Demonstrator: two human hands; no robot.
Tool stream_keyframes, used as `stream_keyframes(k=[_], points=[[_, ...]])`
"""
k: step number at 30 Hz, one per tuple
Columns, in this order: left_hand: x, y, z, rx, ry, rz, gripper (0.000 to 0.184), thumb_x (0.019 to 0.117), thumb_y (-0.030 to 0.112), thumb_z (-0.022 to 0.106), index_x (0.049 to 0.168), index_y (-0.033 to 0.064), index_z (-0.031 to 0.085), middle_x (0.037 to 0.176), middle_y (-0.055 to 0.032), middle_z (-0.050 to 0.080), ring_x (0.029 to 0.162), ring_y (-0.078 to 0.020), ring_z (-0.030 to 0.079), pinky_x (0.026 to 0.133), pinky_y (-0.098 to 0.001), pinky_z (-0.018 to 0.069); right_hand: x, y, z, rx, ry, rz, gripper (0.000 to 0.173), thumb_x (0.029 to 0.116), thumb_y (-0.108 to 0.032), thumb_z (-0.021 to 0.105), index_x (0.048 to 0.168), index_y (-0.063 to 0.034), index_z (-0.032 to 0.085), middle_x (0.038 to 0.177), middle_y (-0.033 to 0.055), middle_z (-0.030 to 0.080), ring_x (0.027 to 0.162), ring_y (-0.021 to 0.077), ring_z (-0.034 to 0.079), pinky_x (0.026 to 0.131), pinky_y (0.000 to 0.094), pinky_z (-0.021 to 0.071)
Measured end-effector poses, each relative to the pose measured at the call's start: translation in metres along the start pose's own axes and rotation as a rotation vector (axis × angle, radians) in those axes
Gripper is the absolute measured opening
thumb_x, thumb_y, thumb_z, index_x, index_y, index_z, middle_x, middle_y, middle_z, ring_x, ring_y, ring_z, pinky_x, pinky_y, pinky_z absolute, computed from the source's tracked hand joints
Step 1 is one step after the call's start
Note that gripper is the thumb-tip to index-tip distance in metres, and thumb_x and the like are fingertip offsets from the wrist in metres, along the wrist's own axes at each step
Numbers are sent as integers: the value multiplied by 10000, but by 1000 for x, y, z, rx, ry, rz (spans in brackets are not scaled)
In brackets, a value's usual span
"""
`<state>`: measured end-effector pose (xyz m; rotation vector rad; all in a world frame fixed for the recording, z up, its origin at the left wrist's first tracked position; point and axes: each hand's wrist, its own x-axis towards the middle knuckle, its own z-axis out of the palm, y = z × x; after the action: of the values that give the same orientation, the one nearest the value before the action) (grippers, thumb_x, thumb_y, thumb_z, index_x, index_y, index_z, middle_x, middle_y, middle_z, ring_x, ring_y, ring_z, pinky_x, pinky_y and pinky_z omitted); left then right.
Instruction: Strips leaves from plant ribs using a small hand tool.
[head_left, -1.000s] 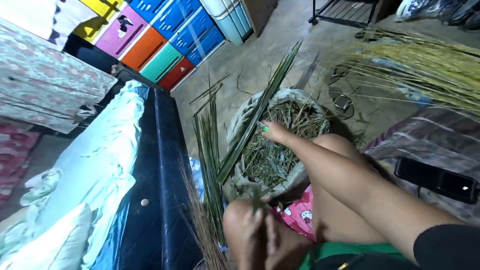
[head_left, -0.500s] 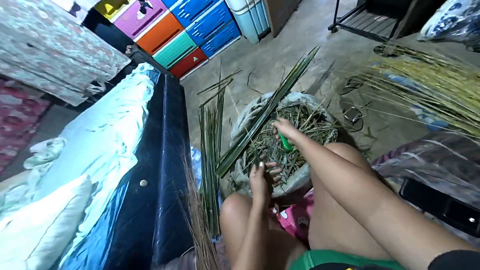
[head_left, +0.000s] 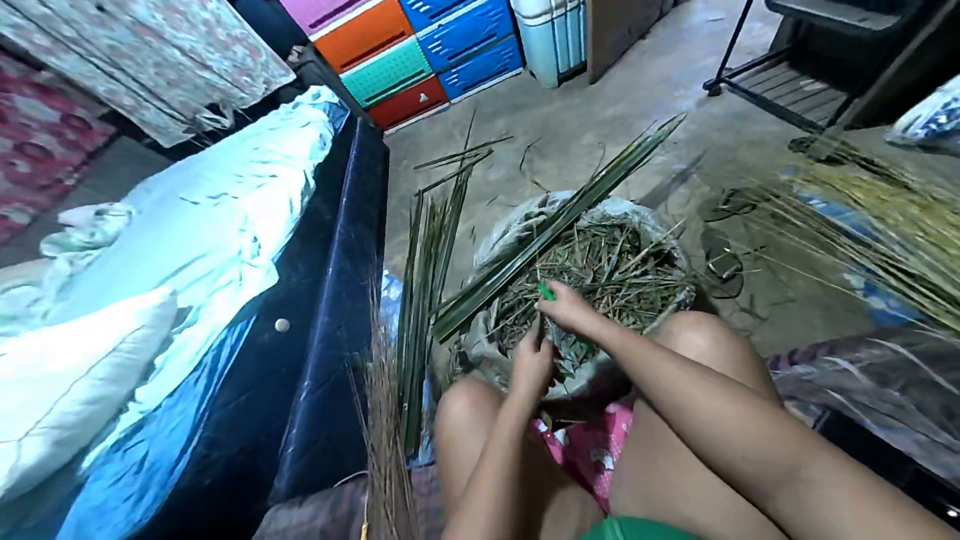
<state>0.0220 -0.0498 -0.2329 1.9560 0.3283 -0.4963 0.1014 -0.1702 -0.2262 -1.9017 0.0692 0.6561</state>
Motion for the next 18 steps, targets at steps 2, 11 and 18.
stream_keyframes(k=[2, 11, 18], points=[[-2, 1, 2, 61, -36, -3, 505, 1118, 176, 403, 1609, 94, 316, 883, -107, 705, 521, -138, 599, 513, -308, 535, 6, 0, -2, -27, 26, 63, 437, 1030, -192, 611, 1407, -16, 478, 1176, 208, 614, 968, 290, 613, 840, 473, 499], [0, 1, -5, 209, -66, -6, 483, 1125, 216, 356, 1594, 105, 370, 995, -187, 702, 704, -255, 658, 690, -427, 559, 29, 9, -13, -68, 191, -35, 367, 1108, -215, 475, 1404, -1, 499, 1049, 167, 656, 841, 230, 645, 775, 404, 535], [12, 0, -30, 226, 108, -90, 433, 1115, 214, 336, 1469, 30, 505, 1091, -229, 691, 919, -339, 696, 854, -517, 552, -23, -7, 14, -636, -227, -55, 326, 1074, -288, 485, 1210, -33, 637, 1068, 221, 666, 1005, 382, 654, 864, 601, 494]])
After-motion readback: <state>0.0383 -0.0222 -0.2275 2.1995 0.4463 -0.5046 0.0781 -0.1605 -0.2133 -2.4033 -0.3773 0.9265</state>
